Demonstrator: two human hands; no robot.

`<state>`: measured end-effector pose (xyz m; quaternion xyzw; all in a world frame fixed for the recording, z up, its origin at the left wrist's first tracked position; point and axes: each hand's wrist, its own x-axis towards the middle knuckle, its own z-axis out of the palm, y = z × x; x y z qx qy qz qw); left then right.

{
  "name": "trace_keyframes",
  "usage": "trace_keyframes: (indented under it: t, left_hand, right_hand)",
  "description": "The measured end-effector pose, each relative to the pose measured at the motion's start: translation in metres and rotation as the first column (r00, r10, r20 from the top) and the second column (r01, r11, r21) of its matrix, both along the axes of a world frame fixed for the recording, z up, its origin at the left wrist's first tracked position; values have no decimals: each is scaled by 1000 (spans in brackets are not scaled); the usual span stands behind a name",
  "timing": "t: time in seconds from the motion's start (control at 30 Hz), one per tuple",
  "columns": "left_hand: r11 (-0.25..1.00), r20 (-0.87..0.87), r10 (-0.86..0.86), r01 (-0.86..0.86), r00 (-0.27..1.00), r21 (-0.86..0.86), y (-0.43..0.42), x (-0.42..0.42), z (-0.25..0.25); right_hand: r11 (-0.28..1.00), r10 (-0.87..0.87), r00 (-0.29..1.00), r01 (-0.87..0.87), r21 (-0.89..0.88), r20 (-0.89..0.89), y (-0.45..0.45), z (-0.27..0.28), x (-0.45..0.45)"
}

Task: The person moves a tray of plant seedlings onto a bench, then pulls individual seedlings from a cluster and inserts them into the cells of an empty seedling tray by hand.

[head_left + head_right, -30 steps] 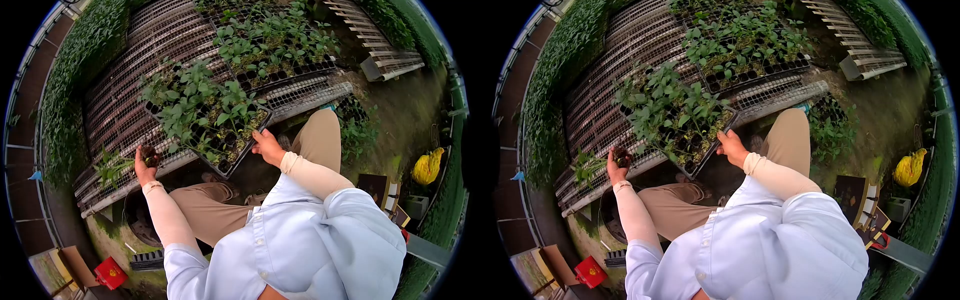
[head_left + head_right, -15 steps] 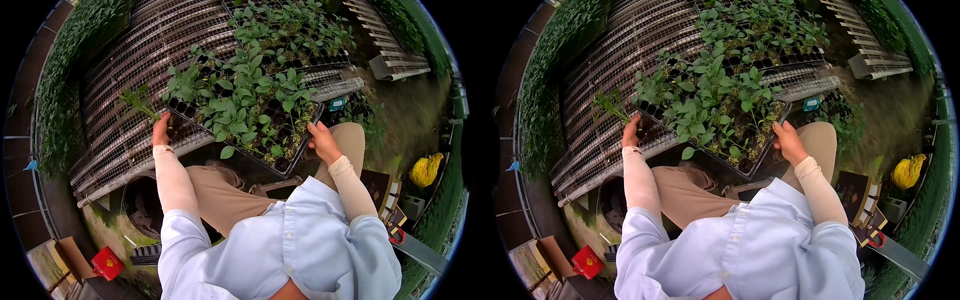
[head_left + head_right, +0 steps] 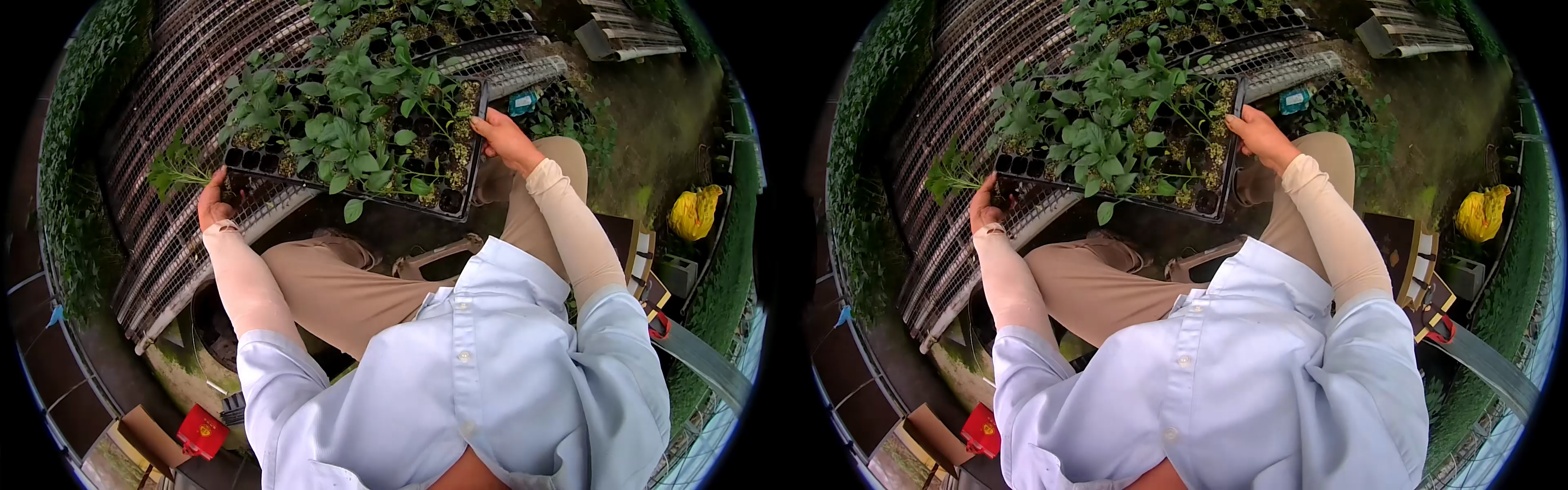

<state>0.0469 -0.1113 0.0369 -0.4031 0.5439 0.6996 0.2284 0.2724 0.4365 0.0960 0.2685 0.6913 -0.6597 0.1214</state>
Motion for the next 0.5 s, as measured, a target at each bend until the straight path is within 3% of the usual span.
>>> trace_keyframes:
  t: [0.1, 0.17, 0.27, 0.3, 0.33, 0.37, 0.43, 0.5]
  left_hand:
    - [1000, -183, 30, -31, 983, 0, -3, 25, 25]
    - [997, -265, -55, 39, 963, -66, -12, 45, 47]
    - [997, -343, 47, -67, 938, -49, -37, 91, 79]
    - [994, -343, -5, -34, 939, -107, -35, 115, 103]
    - [992, -333, 13, -53, 943, -112, -49, 133, 112]
    - [990, -323, 30, -72, 946, -119, -63, 148, 121]
    - [977, -372, 73, -141, 925, -158, -65, 185, 150]
    - [972, -388, 77, -156, 918, -176, -56, 216, 173]
  right_hand:
    - [994, 75, 992, -65, 93, -99, -2, 7, 8]
    - [982, 132, 964, -95, 165, -231, -2, -8, 12]
    - [959, 229, 945, -177, 220, -234, -7, -29, 20]
    - [965, 236, 946, -202, 167, -221, -16, -25, 25]
    - [942, 294, 912, -226, 247, -285, -20, -38, 27]
    - [947, 302, 884, -235, 217, -358, -28, -62, 30]
    - [920, 392, 866, -361, 155, -311, -40, -49, 42]
    - [895, 414, 867, -443, -46, -277, -47, -31, 53]
